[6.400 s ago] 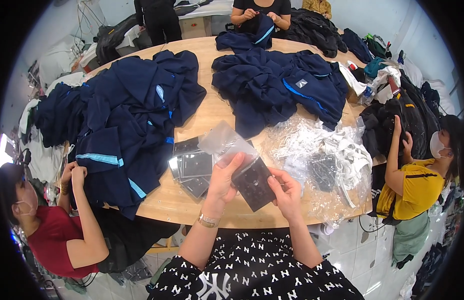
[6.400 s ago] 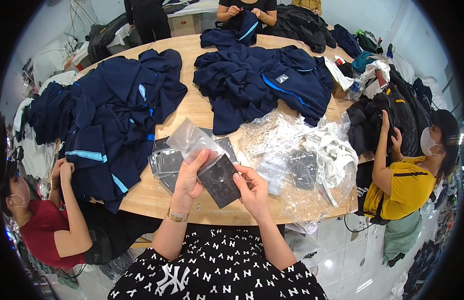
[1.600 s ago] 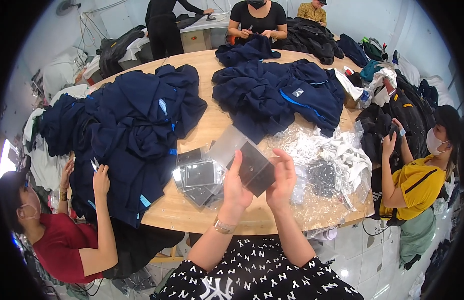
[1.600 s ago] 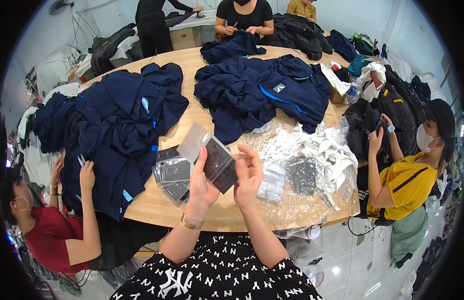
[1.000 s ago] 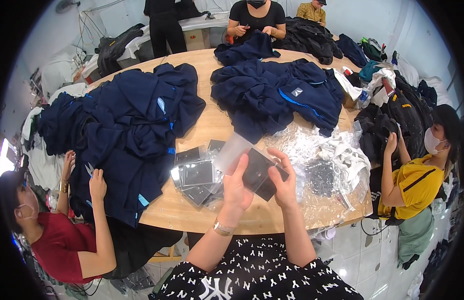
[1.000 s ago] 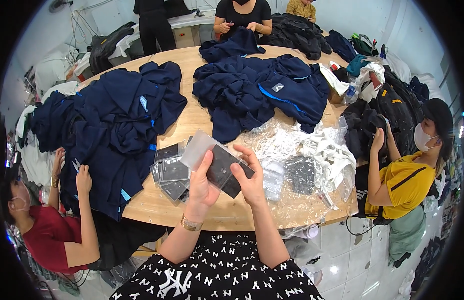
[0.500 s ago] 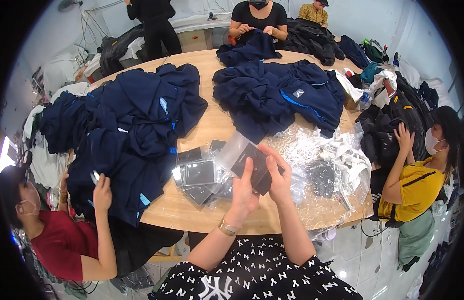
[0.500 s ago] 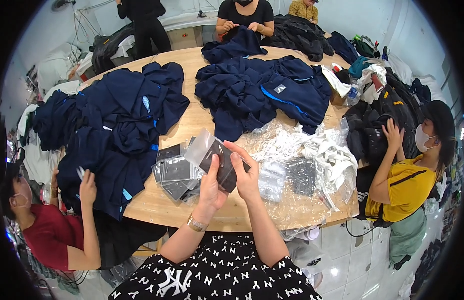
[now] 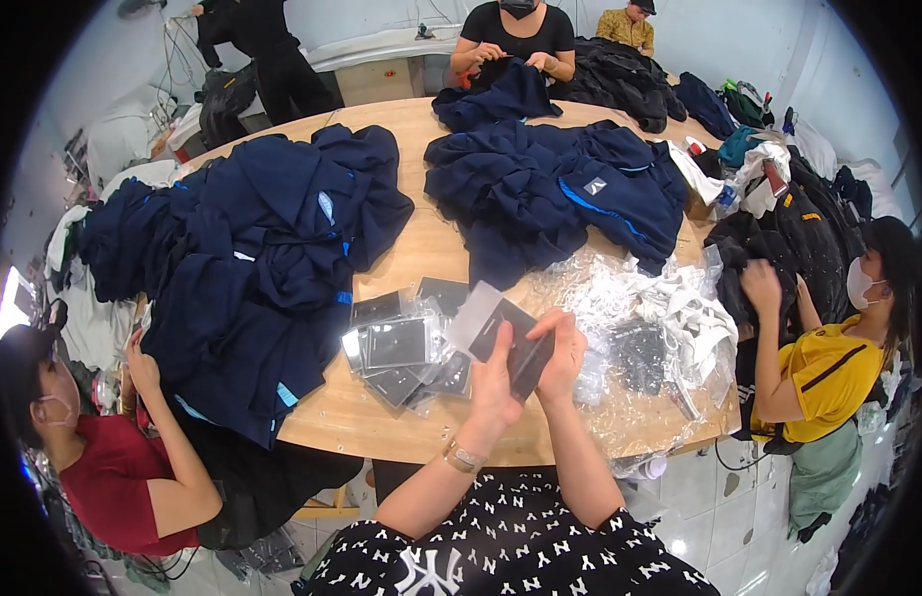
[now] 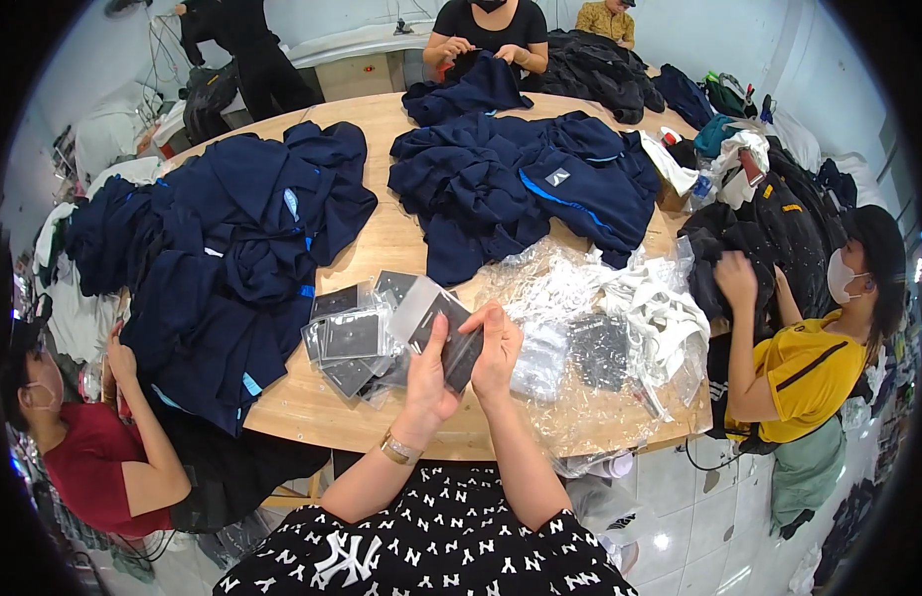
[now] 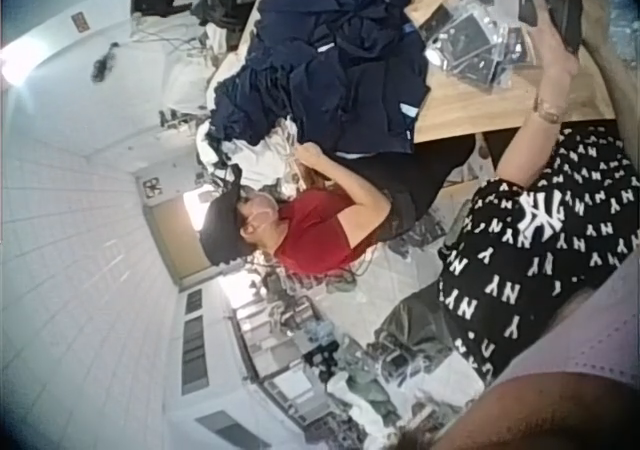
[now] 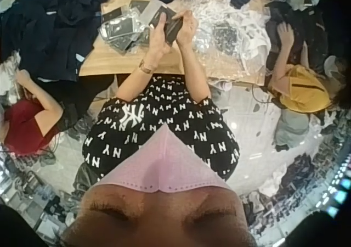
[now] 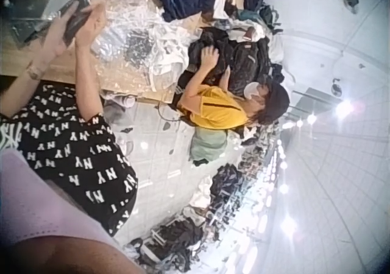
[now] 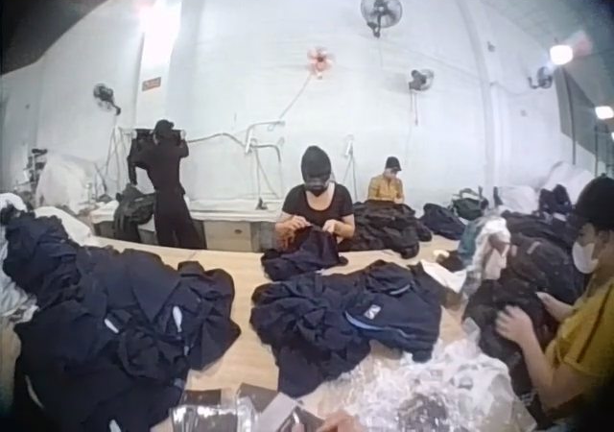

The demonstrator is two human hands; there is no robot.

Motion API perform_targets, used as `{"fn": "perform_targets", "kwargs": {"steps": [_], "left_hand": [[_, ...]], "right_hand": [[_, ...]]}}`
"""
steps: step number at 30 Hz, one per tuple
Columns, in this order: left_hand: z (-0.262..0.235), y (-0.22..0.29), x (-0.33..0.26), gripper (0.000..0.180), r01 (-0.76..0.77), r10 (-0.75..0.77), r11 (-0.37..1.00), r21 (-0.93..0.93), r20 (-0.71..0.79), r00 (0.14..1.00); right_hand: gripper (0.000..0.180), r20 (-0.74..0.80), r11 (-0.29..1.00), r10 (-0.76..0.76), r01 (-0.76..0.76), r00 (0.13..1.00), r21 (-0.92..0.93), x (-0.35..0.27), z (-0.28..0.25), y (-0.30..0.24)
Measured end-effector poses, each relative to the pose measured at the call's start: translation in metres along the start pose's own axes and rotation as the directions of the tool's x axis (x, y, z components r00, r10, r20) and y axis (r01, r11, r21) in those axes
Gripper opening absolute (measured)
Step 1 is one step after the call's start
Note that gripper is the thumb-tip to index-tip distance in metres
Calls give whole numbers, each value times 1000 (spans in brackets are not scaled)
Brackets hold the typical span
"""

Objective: Inspecting and organizing small black square components in plastic bags on a garment production line table.

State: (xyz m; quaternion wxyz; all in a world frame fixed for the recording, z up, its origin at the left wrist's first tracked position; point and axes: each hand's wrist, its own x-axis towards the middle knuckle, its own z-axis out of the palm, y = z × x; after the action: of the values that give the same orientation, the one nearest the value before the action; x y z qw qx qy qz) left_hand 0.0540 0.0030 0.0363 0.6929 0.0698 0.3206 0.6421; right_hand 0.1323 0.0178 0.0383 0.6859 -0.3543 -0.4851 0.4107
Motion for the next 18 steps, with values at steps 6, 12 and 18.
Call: {"fn": "perform_targets", "kwargs": {"steps": [6, 12, 18], "left_hand": [[3, 23, 2, 22, 12, -9, 999, -40, 59, 998], [5, 42, -1, 21, 5, -17, 995, 95, 131, 991], [5, 57, -1, 47, 32, -69, 995, 97, 405, 912]], "right_hand": [[39, 157, 975, 104, -132, 982, 177, 0, -1, -11], [68, 503, 936, 153, -288, 851, 201, 2, -21, -27], [55, 305, 908, 184, -281, 934, 311, -4, -24, -17]]}}
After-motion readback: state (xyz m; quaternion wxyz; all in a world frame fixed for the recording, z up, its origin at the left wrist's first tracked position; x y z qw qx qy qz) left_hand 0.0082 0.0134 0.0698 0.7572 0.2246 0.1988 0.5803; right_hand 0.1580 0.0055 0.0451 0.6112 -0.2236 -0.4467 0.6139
